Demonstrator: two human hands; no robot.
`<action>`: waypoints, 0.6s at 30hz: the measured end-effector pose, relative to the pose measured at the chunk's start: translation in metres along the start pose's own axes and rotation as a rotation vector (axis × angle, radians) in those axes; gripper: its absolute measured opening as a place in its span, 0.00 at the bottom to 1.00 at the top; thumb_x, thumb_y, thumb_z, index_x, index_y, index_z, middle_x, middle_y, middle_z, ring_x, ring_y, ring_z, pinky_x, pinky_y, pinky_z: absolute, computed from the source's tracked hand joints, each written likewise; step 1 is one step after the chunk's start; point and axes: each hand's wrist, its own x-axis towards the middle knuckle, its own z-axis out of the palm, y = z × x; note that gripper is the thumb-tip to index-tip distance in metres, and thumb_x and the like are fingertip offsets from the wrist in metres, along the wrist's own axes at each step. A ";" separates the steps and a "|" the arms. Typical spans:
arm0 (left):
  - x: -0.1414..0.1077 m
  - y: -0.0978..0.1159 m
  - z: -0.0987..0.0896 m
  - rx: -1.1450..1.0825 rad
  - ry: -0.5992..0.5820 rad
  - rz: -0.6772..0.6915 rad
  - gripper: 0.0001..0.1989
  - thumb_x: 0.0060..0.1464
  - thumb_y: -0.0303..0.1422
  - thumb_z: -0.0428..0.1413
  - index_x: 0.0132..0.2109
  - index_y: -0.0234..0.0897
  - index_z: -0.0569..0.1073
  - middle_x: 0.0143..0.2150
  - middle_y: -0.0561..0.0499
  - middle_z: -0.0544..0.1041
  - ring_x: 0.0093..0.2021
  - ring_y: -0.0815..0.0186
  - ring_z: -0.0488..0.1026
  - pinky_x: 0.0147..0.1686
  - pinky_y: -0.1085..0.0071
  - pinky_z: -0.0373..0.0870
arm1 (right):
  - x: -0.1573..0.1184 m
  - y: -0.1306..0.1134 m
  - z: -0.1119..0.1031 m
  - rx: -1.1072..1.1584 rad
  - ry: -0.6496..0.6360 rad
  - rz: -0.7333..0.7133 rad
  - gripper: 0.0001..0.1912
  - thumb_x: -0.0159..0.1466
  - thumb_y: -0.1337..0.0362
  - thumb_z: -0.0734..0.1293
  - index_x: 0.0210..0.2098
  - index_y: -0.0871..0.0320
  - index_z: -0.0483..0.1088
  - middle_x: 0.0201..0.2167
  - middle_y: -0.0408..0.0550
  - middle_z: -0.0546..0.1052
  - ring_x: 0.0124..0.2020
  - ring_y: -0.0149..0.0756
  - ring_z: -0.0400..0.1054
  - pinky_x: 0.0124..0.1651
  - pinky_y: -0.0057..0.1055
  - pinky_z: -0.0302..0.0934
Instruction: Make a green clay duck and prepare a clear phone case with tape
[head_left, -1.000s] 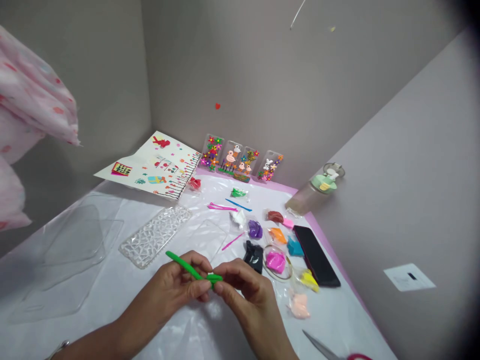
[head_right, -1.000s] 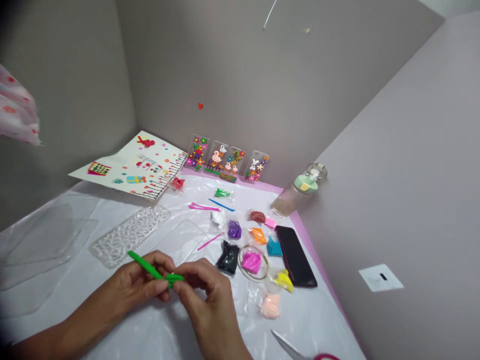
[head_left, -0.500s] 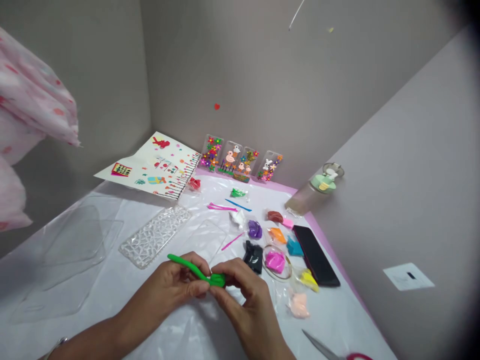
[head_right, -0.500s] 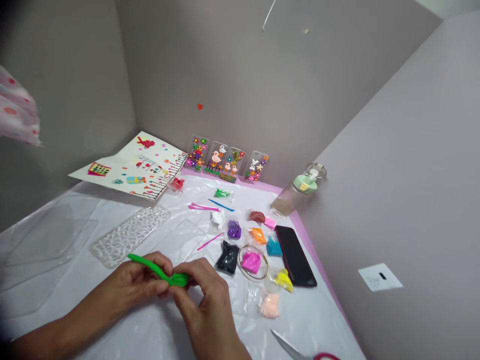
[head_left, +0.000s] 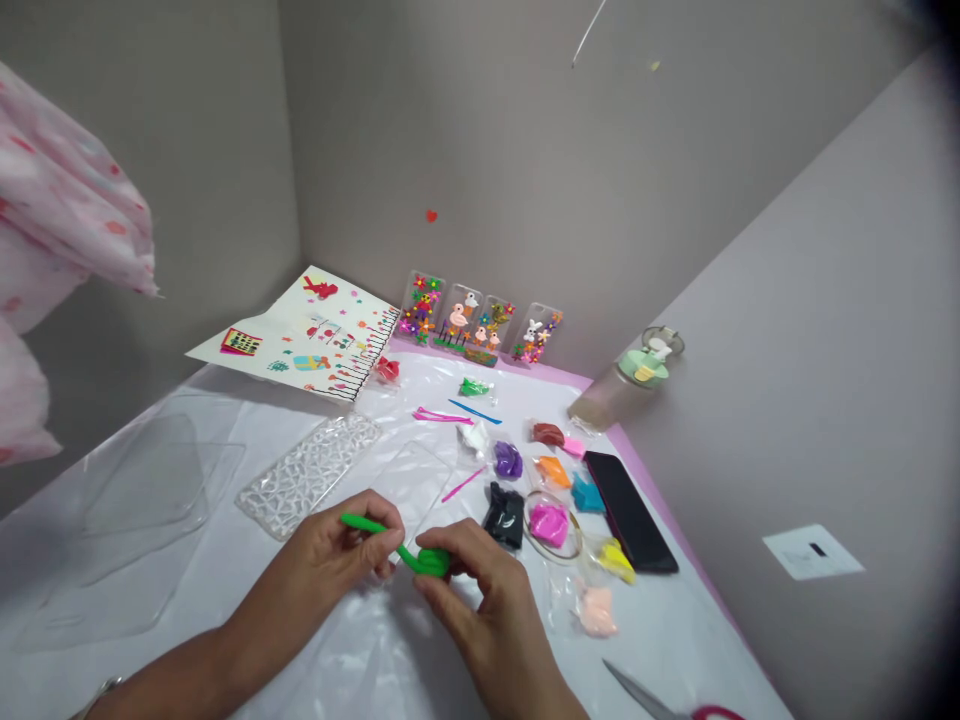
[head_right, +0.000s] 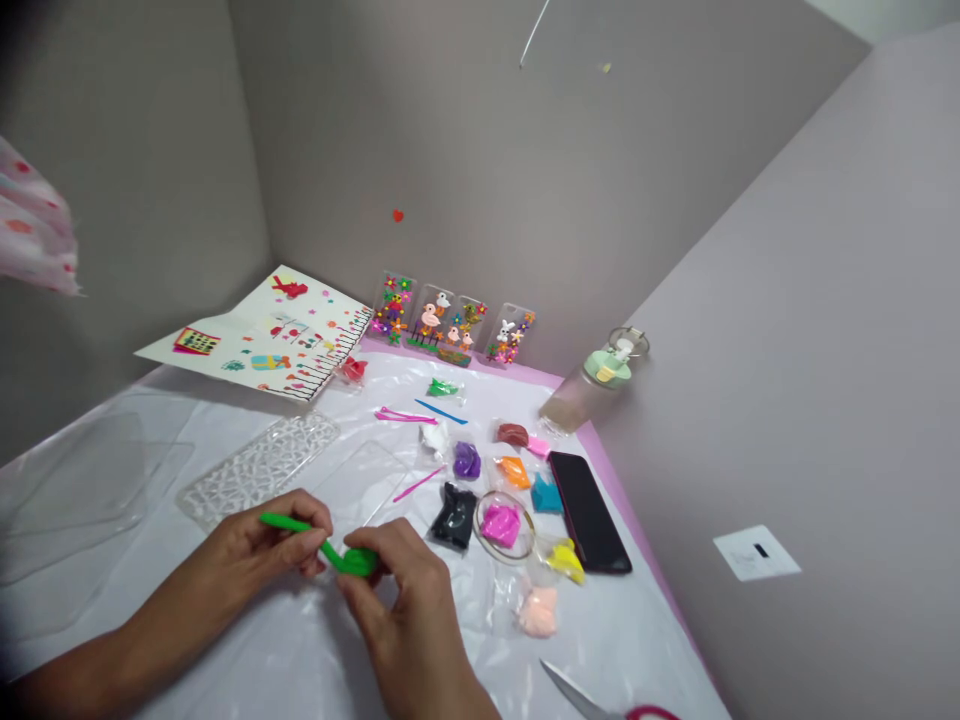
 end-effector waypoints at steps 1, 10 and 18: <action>0.000 0.000 0.000 -0.007 -0.010 -0.003 0.15 0.61 0.47 0.58 0.36 0.40 0.74 0.29 0.55 0.73 0.35 0.63 0.72 0.39 0.70 0.66 | 0.001 -0.001 0.000 0.032 -0.020 0.034 0.07 0.63 0.66 0.70 0.41 0.55 0.77 0.35 0.45 0.77 0.36 0.34 0.70 0.41 0.27 0.63; 0.001 -0.005 0.000 -0.096 -0.040 -0.002 0.16 0.61 0.47 0.59 0.49 0.44 0.70 0.34 0.55 0.78 0.38 0.62 0.77 0.41 0.69 0.70 | 0.005 0.003 0.005 0.508 -0.114 0.309 0.17 0.57 0.53 0.76 0.38 0.60 0.76 0.28 0.43 0.75 0.26 0.28 0.66 0.29 0.25 0.60; 0.003 -0.005 -0.013 0.055 0.068 0.061 0.13 0.61 0.47 0.60 0.42 0.43 0.74 0.34 0.55 0.78 0.38 0.63 0.76 0.42 0.71 0.70 | 0.010 0.008 0.002 0.597 -0.104 0.362 0.27 0.53 0.45 0.78 0.39 0.60 0.73 0.25 0.43 0.74 0.23 0.29 0.68 0.25 0.24 0.62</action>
